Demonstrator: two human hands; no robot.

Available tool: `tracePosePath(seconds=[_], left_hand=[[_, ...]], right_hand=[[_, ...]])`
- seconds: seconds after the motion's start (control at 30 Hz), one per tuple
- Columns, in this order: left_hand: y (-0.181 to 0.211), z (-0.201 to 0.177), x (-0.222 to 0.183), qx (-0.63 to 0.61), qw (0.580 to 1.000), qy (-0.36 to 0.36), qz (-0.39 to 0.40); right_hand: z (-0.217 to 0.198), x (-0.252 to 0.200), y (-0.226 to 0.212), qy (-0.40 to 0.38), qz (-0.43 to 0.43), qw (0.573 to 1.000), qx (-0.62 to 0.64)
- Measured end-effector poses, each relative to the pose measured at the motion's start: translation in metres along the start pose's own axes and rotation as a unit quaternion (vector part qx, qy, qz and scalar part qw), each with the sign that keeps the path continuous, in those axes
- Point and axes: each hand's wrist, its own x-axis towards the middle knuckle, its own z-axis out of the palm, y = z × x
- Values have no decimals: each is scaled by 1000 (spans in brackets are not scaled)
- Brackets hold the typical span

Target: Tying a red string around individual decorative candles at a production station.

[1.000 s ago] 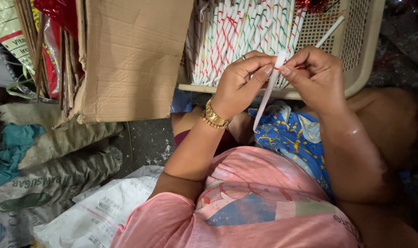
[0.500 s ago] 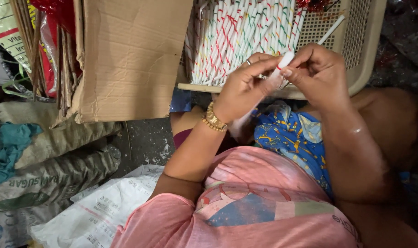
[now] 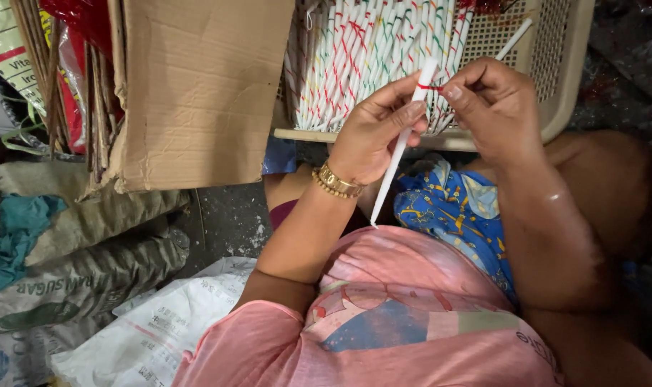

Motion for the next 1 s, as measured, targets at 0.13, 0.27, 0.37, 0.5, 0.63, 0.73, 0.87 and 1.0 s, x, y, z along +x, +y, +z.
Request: tracePosePath(seconds=[0.13, 0.27, 0.37, 0.5, 0.63, 0.73, 0.87, 1.0], left_hand=[[5, 3, -2, 2, 999, -30, -12], [0, 9, 2, 26, 1000, -11, 1], [5, 13, 7, 117, 989, -24, 82], [25, 9, 20, 28, 983, -101, 150], [35, 1, 25, -107, 977, -35, 183], [32, -10, 42, -153, 961, -17, 230], [23, -20, 54, -131, 953, 5, 273], [5, -4, 44, -19, 976, 22, 217]], right_hand=[[-1, 1, 6, -1, -8, 1000, -7], [5, 0, 2, -18, -7, 1000, 19], [10, 0, 5, -11, 4, 1000, 27], [15, 3, 19, 15, 89, 984, 156], [37, 6, 12, 23, 225, 962, 153], [48, -1, 47, -60, 146, 964, 213], [54, -6, 39, -75, 267, 918, 282], [37, -3, 67, -2, 197, 933, 301]])
